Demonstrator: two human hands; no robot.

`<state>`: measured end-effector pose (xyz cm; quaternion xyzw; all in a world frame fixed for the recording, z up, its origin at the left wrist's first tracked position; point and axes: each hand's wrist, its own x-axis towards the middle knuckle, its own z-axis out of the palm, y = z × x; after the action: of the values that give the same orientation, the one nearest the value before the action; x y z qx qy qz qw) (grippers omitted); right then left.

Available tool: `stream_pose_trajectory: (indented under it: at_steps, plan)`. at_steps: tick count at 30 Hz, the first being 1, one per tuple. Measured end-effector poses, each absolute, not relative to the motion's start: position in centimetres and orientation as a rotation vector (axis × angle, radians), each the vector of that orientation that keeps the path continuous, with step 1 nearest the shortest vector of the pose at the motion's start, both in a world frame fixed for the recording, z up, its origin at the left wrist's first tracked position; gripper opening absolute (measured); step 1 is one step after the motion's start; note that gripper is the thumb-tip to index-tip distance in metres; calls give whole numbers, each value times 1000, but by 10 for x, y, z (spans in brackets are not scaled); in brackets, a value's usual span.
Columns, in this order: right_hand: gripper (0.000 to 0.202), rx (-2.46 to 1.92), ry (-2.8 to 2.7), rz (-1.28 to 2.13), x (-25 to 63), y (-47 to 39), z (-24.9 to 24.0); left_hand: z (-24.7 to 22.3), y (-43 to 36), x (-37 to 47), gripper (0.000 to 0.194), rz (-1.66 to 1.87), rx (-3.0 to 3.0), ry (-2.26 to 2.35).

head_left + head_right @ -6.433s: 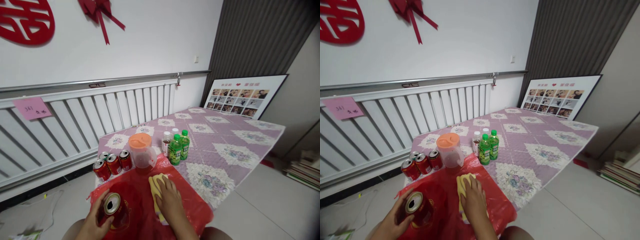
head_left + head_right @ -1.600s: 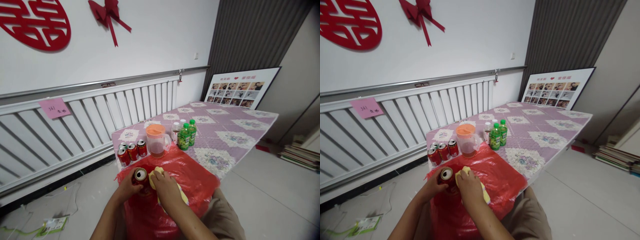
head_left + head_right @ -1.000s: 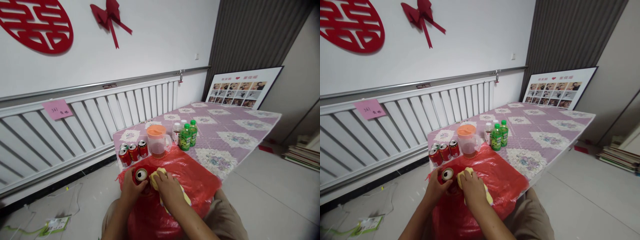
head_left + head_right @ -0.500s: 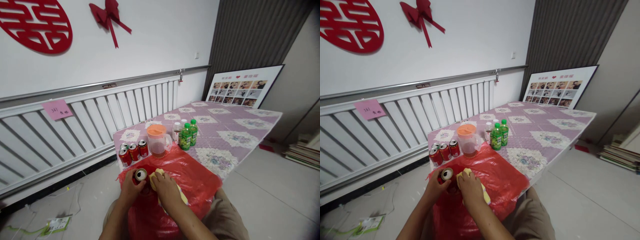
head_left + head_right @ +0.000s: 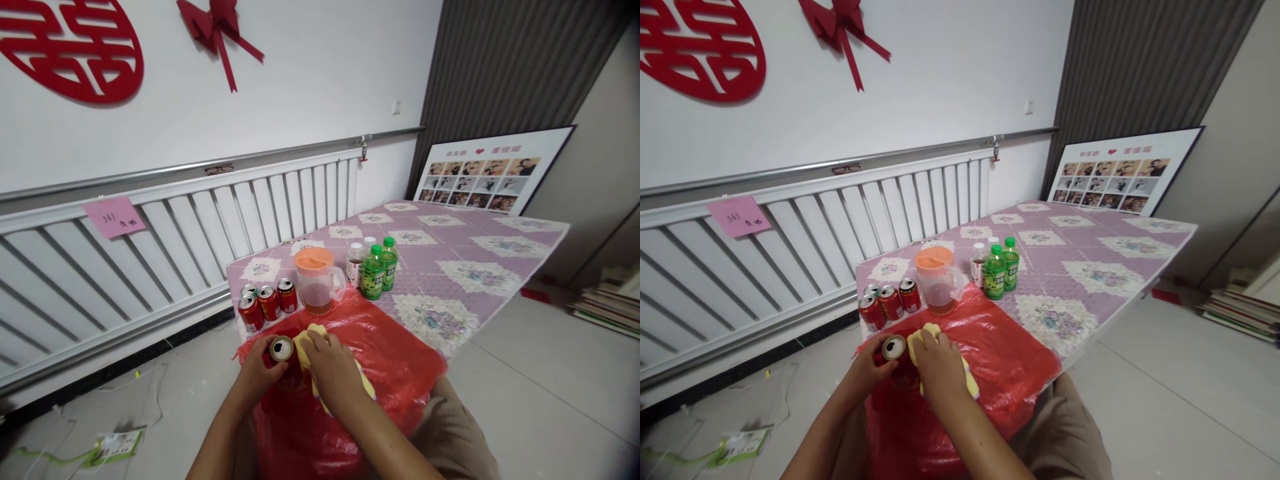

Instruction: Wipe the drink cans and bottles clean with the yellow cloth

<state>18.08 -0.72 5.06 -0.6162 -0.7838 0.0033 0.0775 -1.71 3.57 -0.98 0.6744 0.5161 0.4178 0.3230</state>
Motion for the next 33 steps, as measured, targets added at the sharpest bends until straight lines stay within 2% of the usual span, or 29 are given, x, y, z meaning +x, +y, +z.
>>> stream_pose_trajectory:
  at_steps: [9, 16, 21, 28, 33]
  plan:
    - [28, -1844, -2391, 74, 178, -6, 28, -11, 36, -17, 52, 1103, 1703, 1312]
    - [40, -1805, -2350, 94, 185, 2, 47, -10, 36, -17, 52, 1061, 1717, 1332]
    - [40, -1821, -2356, 109, 182, 2, 42, -10, 35, -17, 51, 1077, 1726, 1326]
    - [28, -1823, -2441, 116, 180, -8, 28, -11, 35, -16, 53, 1100, 1710, 1323]
    - [27, -1810, -2486, 105, 180, -15, 33, -11, 35, -16, 53, 1089, 1716, 1320]
